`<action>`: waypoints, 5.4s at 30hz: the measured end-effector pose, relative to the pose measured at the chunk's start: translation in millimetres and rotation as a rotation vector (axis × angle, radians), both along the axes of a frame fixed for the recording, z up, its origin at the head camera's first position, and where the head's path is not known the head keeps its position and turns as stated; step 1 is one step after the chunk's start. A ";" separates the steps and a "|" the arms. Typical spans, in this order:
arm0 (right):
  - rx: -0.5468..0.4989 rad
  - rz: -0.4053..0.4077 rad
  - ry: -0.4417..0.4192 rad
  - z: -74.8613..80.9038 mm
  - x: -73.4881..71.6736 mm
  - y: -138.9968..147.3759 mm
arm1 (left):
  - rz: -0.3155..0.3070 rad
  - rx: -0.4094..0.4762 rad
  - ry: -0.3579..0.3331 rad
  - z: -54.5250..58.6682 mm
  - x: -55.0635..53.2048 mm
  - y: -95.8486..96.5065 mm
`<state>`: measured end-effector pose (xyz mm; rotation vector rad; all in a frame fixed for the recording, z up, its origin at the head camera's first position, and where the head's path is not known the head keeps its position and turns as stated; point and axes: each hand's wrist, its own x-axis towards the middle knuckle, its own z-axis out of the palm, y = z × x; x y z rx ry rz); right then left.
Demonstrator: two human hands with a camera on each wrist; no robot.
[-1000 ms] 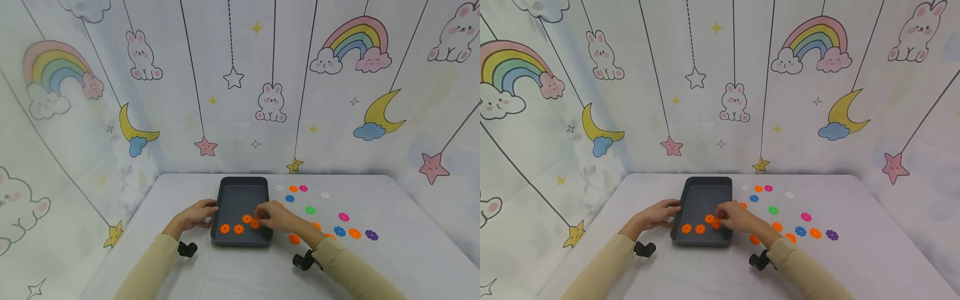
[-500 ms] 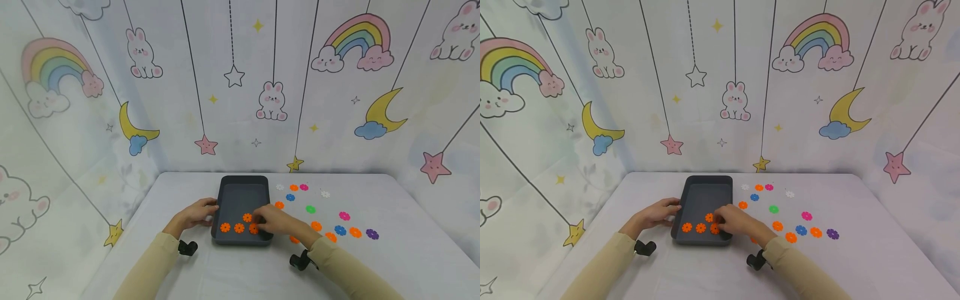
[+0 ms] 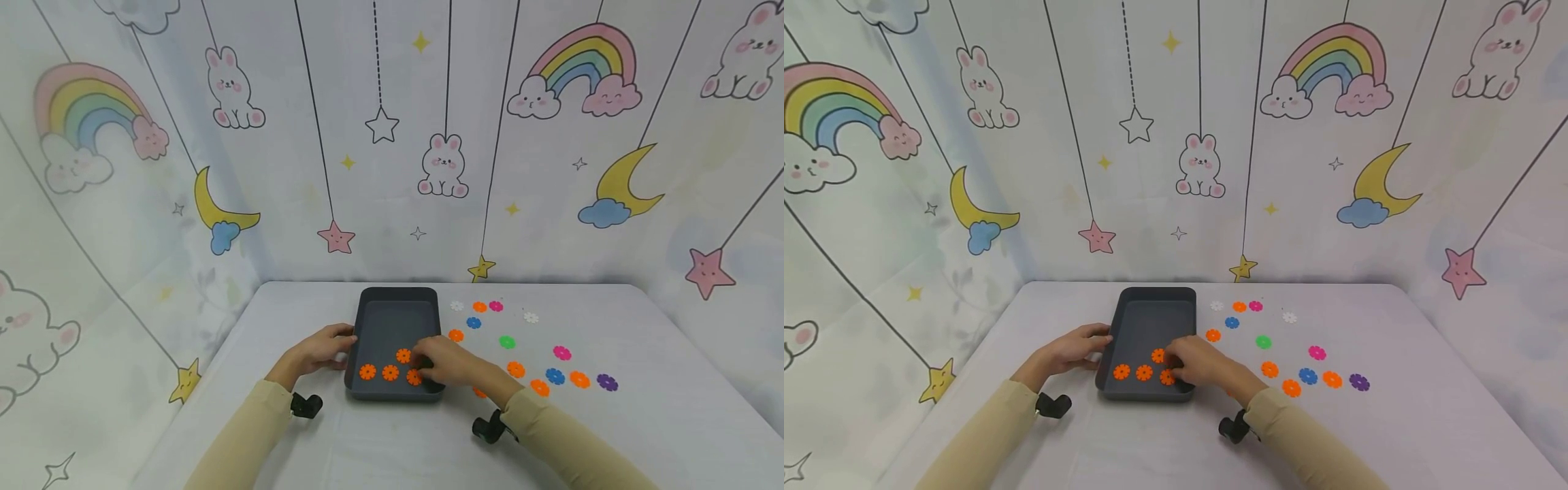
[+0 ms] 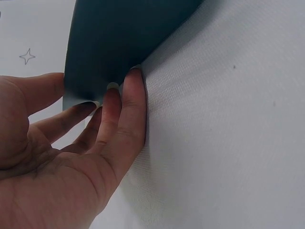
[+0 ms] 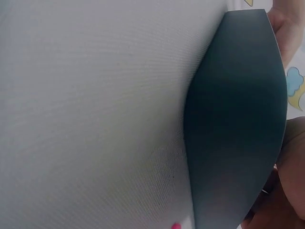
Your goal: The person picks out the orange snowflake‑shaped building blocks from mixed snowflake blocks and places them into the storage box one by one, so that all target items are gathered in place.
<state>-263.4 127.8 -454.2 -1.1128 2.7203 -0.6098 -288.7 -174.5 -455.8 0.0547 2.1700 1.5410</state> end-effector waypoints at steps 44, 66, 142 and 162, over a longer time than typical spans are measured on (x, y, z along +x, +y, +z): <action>-0.221 -0.357 -0.174 0.0 -34.1 102.9 | -0.002 -0.006 0.011 -2.5 0.3 -0.1; -0.144 -0.504 -0.213 -10.5 -50.1 77.1 | -0.016 -0.001 0.012 1.4 2.1 -0.6; -0.239 -0.163 -0.315 54.2 -42.9 -54.8 | -0.024 0.009 -0.029 2.5 -2.5 0.0; -0.040 -0.268 -0.300 22.4 -70.7 -68.7 | -0.015 0.014 -0.017 2.4 -0.4 1.8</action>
